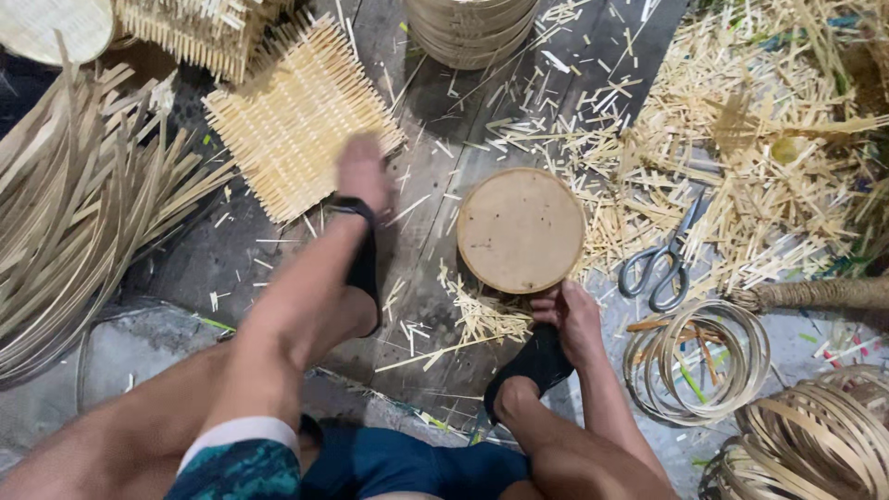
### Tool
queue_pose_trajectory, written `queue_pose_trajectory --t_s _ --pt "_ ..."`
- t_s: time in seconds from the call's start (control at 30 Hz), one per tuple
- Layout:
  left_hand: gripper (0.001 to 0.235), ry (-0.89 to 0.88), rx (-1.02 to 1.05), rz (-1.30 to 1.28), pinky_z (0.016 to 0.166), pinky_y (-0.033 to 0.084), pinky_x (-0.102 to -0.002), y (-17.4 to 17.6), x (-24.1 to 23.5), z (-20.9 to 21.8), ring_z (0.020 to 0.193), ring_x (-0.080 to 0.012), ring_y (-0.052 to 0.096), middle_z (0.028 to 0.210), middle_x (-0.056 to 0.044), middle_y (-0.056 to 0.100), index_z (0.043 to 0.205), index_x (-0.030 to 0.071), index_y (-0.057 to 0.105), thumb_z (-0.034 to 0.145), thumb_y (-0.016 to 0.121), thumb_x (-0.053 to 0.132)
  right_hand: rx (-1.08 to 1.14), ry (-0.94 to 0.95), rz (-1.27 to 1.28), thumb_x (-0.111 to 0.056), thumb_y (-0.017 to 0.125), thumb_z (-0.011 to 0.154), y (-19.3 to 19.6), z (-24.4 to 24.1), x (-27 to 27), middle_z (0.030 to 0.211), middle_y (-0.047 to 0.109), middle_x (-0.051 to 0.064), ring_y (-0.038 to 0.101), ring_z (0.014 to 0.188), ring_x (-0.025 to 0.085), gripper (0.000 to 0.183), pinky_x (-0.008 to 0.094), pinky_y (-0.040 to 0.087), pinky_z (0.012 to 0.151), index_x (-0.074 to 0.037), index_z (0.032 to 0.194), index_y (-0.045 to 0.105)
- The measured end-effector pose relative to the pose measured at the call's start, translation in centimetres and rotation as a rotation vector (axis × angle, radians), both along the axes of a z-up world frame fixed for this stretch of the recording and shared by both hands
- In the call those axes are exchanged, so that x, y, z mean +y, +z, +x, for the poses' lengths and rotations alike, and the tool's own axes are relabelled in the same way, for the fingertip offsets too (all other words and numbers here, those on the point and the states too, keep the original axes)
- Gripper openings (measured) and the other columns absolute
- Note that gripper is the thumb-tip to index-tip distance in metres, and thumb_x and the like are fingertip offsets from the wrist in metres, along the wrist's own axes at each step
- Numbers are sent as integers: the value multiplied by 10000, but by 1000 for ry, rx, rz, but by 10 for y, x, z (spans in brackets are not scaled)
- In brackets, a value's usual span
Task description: The person trims the edges of a square bamboo weave to fit a circular wooden frame using shears. The person repeatedly places the weave on the frame, cuts the excess, and stacks the finished pieces.
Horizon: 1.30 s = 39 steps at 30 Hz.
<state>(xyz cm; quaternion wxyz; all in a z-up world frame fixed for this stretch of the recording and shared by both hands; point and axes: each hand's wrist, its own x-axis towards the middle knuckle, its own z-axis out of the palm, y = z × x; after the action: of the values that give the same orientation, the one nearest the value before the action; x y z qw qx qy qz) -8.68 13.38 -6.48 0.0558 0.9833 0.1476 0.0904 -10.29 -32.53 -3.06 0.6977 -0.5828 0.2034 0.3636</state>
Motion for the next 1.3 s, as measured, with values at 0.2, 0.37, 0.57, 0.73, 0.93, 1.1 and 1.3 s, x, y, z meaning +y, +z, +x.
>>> queue_pose_trajectory --t_s 0.2,0.37,0.57,0.73,0.93,1.1,1.3 --pt "410 161 509 -211 951 521 -470 45 79 -35 1074 -407 655 1116 -255 701 1136 12 728 857 716 313 -6 -15 -14 -304 536 1036 -19 -23 -16 977 707 172 698 821 236 387 363 594 718 49 1177 609" --pt "221 208 343 -280 802 587 -456 125 91 -18 735 -370 722 835 -199 739 973 130 817 871 648 229 10 -33 7 -297 540 1044 -27 -20 -21 979 697 157 692 825 228 374 351 591 716 37 1195 617" --pt "218 128 95 -13 717 588 -416 244 56 -9 722 -235 734 834 -120 764 1015 140 829 893 655 92 -5 -86 76 -334 540 1040 -18 -17 -19 991 705 154 697 836 226 398 349 595 703 27 1193 607" --pt "77 -448 -87 -320 701 529 -463 240 -104 -18 801 -321 648 781 -98 655 818 78 690 806 666 7 -69 -216 259 -391 511 1070 23 2 -10 974 681 118 707 877 217 461 328 601 762 31 1210 631" --pt "252 -807 115 -345 843 500 -438 163 -212 -51 1018 -296 622 1062 -119 659 1044 56 651 809 668 146 -179 -187 130 -238 608 1019 43 49 -4 1062 708 124 661 873 189 294 327 540 748 32 1134 619" --pt "305 -408 19 -791 965 497 -436 103 -189 -48 1067 -248 628 1098 -72 678 1160 94 679 918 709 278 -281 -89 -77 -33 734 888 30 56 5 1104 730 84 699 916 126 326 277 583 817 6 1200 648" --pt "447 314 300 -1368 713 586 -321 35 -107 6 786 -148 695 948 -68 772 1056 0 752 696 908 216 -310 -123 -136 -15 750 885 25 56 7 1051 749 77 705 878 110 276 255 581 794 21 1145 663"
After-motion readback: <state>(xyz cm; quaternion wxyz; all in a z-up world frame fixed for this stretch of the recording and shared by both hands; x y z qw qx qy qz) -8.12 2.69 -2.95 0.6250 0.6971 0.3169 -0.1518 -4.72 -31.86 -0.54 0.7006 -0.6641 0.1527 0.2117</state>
